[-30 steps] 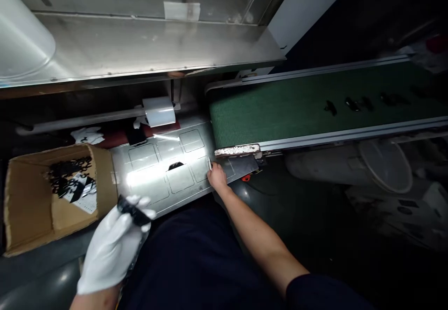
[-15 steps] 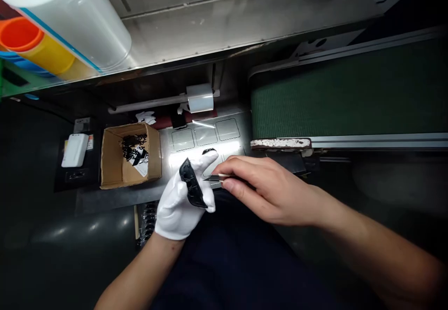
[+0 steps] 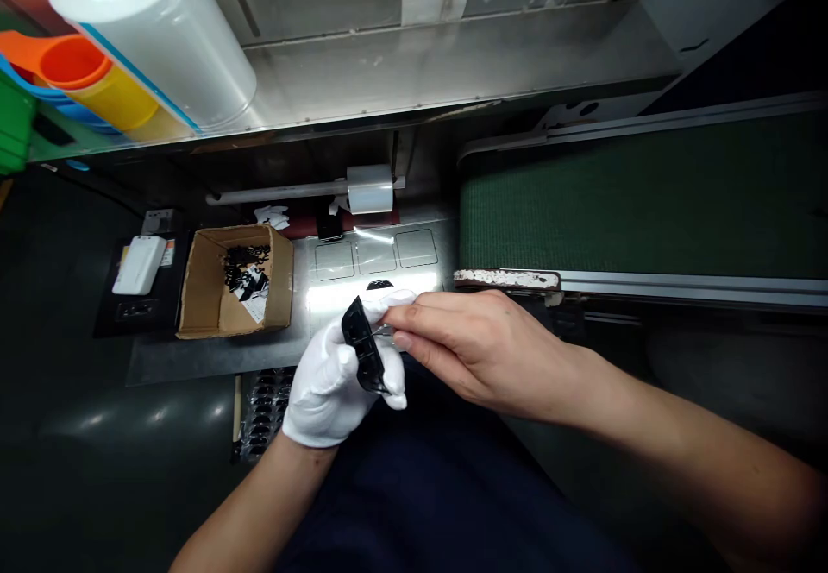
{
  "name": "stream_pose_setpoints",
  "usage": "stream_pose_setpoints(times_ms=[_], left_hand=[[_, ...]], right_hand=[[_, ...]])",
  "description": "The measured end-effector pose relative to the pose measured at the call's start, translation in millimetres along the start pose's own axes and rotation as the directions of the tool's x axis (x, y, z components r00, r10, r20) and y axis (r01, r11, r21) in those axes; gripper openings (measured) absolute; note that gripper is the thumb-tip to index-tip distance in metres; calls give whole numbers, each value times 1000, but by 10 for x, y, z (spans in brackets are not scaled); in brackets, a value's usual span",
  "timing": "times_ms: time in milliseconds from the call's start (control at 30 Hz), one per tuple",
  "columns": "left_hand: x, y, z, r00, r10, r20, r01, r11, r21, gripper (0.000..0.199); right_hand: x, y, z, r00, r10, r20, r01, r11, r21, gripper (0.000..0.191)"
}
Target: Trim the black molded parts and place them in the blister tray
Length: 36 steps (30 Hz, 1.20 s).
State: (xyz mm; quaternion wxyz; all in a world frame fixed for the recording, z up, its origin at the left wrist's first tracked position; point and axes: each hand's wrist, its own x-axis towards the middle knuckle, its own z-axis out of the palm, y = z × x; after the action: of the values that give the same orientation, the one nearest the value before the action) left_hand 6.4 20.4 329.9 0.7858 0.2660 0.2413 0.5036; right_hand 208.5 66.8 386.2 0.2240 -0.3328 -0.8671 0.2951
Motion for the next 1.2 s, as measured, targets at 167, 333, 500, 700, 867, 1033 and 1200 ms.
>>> stream_pose_setpoints(times_ms=[167, 333, 500, 700, 867, 1033, 1200], left_hand=[[66, -124, 135, 994, -107, -22, 108, 993, 46, 45], [168, -430, 363, 951, -297, 80, 294, 954, 51, 51], [253, -826, 702, 899, -415, 139, 406, 909, 91, 46], [288, -1256, 1066, 874, -460, 157, 447, 888, 113, 51], [276, -1471, 1273, 874, -455, 168, 443, 890, 108, 47], [243, -1588, 1369, 887, -445, 125, 435, 895, 98, 48], [212, -1562, 1374, 915, -404, 22, 401, 912, 81, 41]], right_hand=[[-318, 93, -91, 999, 48, -5, -48, 998, -28, 28], [-870, 182, -216, 991, 107, -82, -114, 990, -82, 29], [-1522, 206, -385, 973, 181, -140, -201, 968, -147, 31], [-2137, 241, -552, 961, 203, -185, -237, 954, -182, 33], [-2405, 302, -642, 964, 201, -176, -230, 960, -162, 33], [-2510, 353, -696, 973, 162, -163, -186, 971, -150, 32], [-2444, 391, -680, 985, 126, -118, -139, 984, -113, 32]])
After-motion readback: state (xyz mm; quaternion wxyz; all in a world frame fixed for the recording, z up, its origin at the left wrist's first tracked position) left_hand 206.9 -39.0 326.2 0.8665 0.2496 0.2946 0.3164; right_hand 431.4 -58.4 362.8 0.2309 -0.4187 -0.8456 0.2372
